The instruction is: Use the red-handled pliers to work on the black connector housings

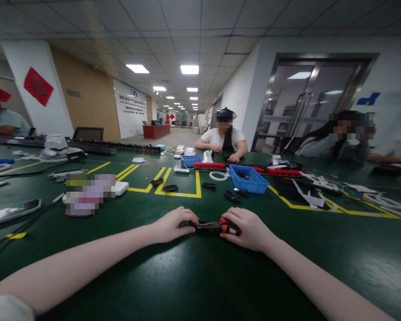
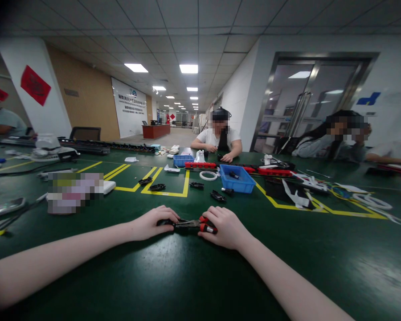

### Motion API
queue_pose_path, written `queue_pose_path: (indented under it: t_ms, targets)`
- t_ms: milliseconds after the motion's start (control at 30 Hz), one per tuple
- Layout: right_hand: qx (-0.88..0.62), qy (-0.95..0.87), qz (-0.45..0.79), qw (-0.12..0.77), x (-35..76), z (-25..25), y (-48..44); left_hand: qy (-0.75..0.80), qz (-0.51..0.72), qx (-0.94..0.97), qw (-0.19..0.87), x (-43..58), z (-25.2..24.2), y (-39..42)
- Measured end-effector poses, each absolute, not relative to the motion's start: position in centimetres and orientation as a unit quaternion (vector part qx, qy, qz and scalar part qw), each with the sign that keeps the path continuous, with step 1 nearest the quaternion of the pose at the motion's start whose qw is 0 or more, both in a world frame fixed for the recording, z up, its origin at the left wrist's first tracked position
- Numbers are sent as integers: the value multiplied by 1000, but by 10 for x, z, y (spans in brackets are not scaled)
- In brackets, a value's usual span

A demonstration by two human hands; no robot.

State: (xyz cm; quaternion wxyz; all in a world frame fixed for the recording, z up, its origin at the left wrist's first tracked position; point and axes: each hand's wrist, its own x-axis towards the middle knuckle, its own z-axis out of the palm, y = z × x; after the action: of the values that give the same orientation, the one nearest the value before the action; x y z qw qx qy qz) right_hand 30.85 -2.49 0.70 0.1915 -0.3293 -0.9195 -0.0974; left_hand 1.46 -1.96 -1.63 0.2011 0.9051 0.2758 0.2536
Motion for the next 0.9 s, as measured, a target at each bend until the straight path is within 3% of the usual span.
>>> queue_pose_path:
  t_ms: [300,900]
  targets:
    - [-309,-913,-157,214,309,4,-25,275,253,906,200,14,-14,-21]
    - [-313,-909,-158,225,308,3,-24,285,247,905,200,14,-18,-18]
